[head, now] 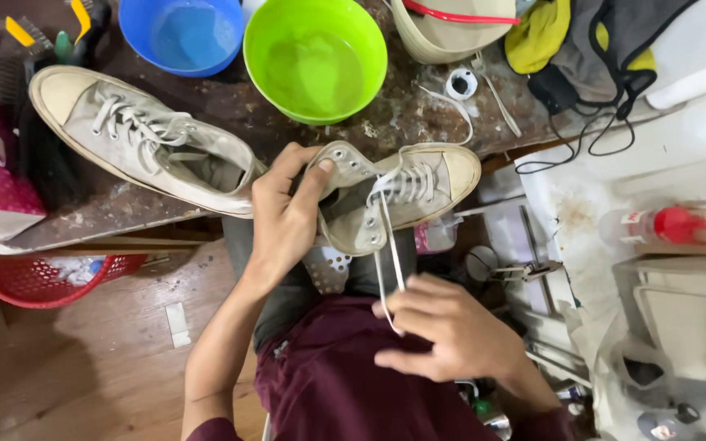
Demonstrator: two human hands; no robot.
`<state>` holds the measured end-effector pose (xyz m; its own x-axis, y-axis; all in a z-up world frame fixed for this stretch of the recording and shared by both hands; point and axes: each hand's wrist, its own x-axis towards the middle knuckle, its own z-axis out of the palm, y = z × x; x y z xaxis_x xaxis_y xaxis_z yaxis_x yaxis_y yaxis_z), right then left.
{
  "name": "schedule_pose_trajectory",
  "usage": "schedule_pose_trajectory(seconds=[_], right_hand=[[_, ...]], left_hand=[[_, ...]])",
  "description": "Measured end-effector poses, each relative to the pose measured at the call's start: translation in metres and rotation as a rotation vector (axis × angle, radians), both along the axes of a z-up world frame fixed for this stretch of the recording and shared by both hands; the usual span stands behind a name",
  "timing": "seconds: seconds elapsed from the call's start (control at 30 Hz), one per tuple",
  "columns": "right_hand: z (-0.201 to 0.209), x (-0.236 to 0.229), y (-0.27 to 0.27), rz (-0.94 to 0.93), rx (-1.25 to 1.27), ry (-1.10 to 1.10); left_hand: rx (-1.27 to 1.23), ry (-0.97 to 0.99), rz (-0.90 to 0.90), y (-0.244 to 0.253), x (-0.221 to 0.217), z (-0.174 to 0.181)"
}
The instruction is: The person holds a white canvas sneaker and threads a white shoelace through the eyelets. They pull the lace through the holes and adjust the tension to secure the lacing pattern.
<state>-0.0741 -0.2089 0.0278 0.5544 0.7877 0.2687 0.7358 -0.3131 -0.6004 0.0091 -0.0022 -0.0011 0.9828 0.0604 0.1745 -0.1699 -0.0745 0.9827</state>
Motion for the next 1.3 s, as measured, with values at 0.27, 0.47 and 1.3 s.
schedule_pose_trajectory(seconds=[0.27, 0.47, 1.3], right_hand=[[-0.004, 0.002, -0.031, -0.081, 0.017, 0.161], [-0.017, -0.004, -0.060, -0.159, 0.087, 0.295], [-0.102, 0.021, -0.184, -1.066, -0.108, -0.595]], left_hand=[[0.023, 0.000, 0.014, -0.001, 0.002, 0.005], [0.038, -0.004, 0.011, -0.001, 0.002, 0.002], [-0.031, -0.062, -0.006, -0.001, 0.010, -0.004]])
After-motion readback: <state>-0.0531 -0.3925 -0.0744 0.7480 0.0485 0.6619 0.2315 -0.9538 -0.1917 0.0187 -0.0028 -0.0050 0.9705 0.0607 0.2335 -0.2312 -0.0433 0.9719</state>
